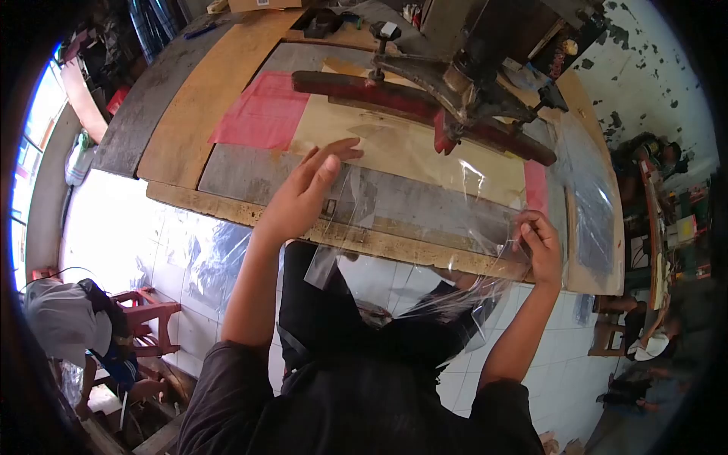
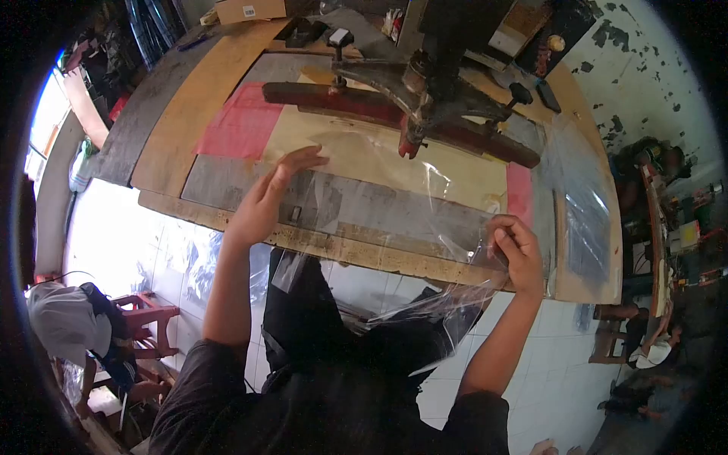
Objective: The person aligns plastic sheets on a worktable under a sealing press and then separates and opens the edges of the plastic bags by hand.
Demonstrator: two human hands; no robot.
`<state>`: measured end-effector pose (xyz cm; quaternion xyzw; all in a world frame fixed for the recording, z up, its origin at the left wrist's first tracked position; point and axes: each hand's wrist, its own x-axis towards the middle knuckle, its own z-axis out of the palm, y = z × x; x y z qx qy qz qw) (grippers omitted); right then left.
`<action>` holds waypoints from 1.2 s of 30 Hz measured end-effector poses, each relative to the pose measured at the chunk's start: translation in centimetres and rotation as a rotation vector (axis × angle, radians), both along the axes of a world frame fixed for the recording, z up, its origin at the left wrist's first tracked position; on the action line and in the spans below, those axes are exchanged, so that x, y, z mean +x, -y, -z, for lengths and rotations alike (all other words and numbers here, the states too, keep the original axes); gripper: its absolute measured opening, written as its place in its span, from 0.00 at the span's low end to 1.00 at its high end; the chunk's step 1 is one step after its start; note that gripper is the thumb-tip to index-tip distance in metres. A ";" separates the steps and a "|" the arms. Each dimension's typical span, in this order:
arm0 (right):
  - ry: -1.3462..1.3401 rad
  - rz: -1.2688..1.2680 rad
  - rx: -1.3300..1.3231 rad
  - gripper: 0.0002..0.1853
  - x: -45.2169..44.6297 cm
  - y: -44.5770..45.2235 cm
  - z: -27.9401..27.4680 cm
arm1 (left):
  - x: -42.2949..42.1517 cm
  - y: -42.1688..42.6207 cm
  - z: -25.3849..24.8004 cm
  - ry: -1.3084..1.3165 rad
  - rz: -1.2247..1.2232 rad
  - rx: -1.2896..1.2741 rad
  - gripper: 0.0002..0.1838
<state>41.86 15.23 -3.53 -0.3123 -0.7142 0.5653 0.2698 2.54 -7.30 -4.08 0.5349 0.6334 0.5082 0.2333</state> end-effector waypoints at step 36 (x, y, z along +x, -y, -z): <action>-0.052 0.163 0.168 0.15 0.2 1.0 2.1 | 0.7 0.8 -0.4 0.335 -0.078 -0.054 0.16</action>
